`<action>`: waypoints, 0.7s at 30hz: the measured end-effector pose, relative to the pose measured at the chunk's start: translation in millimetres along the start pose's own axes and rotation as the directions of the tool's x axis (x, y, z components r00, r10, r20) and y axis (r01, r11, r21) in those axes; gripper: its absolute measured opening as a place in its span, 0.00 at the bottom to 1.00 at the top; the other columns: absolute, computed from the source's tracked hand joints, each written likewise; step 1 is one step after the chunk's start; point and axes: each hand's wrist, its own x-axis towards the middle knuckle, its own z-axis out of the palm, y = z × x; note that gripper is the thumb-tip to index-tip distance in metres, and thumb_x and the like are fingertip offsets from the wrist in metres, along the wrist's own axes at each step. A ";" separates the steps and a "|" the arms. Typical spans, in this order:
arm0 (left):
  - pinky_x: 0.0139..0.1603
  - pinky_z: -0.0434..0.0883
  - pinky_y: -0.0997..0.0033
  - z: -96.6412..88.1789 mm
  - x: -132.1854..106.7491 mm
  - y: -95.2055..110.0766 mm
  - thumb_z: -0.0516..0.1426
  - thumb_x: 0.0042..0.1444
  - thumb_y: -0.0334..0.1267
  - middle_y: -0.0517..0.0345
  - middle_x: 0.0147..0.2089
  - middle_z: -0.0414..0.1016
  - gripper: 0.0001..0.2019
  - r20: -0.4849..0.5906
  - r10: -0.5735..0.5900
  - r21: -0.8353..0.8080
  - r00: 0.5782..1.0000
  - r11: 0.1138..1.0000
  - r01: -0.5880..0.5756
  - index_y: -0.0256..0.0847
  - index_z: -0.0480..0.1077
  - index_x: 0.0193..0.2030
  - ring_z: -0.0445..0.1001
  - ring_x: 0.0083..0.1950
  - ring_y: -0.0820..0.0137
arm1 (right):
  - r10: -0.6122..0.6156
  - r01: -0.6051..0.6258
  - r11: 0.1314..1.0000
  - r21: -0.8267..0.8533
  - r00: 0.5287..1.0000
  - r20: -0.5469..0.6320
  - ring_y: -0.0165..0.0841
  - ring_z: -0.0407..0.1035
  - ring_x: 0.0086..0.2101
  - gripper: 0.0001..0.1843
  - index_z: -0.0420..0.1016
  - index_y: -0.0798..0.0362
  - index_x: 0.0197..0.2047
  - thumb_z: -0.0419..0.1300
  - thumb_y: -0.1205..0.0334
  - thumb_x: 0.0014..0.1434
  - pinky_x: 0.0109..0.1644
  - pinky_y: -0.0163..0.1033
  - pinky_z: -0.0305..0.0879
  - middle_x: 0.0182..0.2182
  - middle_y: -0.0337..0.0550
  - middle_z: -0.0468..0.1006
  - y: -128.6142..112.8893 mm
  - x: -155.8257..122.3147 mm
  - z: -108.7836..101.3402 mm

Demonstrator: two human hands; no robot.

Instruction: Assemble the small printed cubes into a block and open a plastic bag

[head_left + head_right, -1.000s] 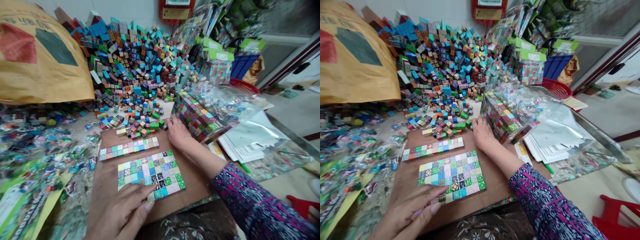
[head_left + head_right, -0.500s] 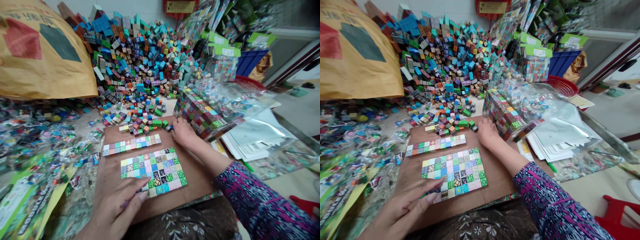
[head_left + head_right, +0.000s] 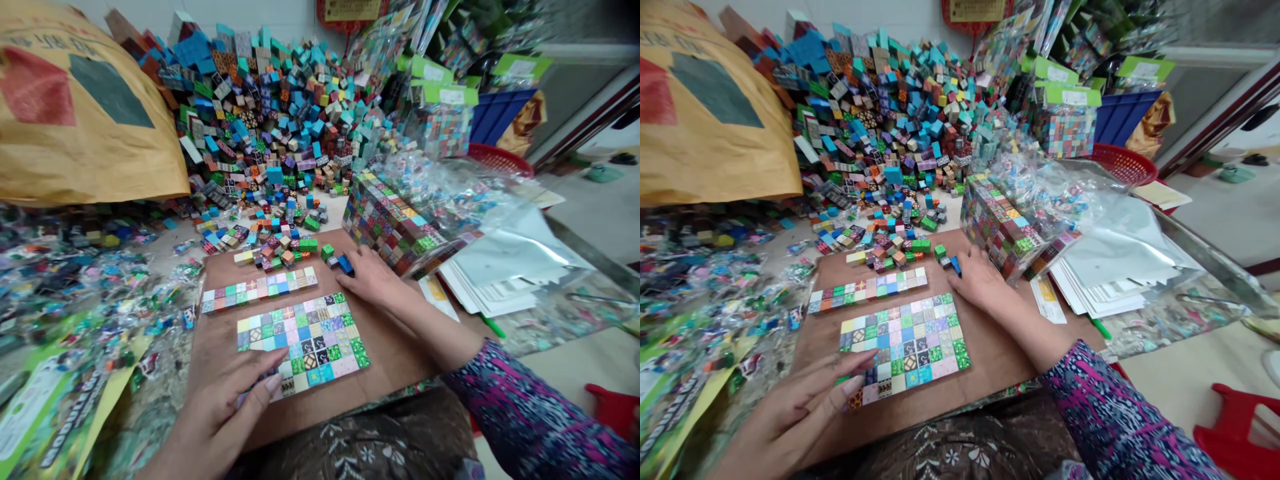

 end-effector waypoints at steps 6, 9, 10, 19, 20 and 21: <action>0.50 0.79 0.68 -3.8 2.6 -1.5 0.54 0.65 0.46 0.57 0.53 0.81 0.16 0.045 -0.079 0.015 0.996 0.997 0.078 0.53 0.77 0.55 0.80 0.51 0.64 | -0.060 0.061 0.992 0.112 0.998 -0.008 0.43 0.68 0.43 0.18 0.71 0.54 0.51 0.62 0.58 0.59 0.49 0.47 0.65 0.44 0.51 0.69 14.7 -14.1 2.3; 0.48 0.79 0.70 -4.3 9.6 -0.1 0.54 0.65 0.46 0.57 0.50 0.82 0.16 0.051 -0.010 0.053 0.999 0.999 0.007 0.52 0.77 0.55 0.81 0.49 0.66 | -0.054 0.049 0.987 0.152 0.998 0.029 0.43 0.69 0.45 0.19 0.72 0.52 0.53 0.63 0.60 0.58 0.50 0.46 0.66 0.44 0.49 0.69 16.4 -11.3 0.1; 0.47 0.79 0.70 -4.6 13.4 0.4 0.54 0.65 0.46 0.57 0.50 0.82 0.16 0.055 0.019 0.079 0.998 0.997 -0.023 0.51 0.77 0.55 0.81 0.49 0.66 | -0.060 0.053 0.987 0.152 0.997 0.039 0.43 0.69 0.45 0.20 0.72 0.52 0.54 0.63 0.61 0.58 0.50 0.46 0.66 0.45 0.49 0.69 16.1 -9.7 -0.4; 0.44 0.75 0.60 6.1 109.1 9.7 0.47 0.68 0.38 0.48 0.40 0.79 0.19 0.248 0.176 0.440 0.953 0.856 -0.272 0.37 0.74 0.57 0.78 0.43 0.61 | -0.114 0.112 0.966 0.233 0.993 -0.003 0.43 0.69 0.47 0.23 0.73 0.49 0.56 0.64 0.63 0.56 0.51 0.46 0.66 0.45 0.48 0.71 16.6 -4.7 2.1; 0.44 0.74 0.60 12.2 123.4 11.2 0.48 0.67 0.36 0.47 0.39 0.79 0.18 0.281 0.153 0.482 0.947 0.831 -0.278 0.34 0.75 0.55 0.77 0.42 0.60 | -0.117 0.114 0.965 0.237 0.993 -0.004 0.43 0.69 0.47 0.23 0.73 0.49 0.56 0.64 0.63 0.57 0.51 0.46 0.66 0.44 0.49 0.71 17.4 -5.0 3.2; 0.45 0.74 0.60 19.3 136.8 12.8 0.48 0.66 0.34 0.45 0.42 0.79 0.17 0.308 0.126 0.512 0.943 0.814 -0.275 0.34 0.74 0.54 0.77 0.44 0.60 | -0.112 0.110 0.966 0.236 0.994 -0.003 0.43 0.69 0.46 0.22 0.73 0.50 0.56 0.63 0.62 0.57 0.50 0.46 0.66 0.44 0.49 0.71 18.1 -5.3 4.5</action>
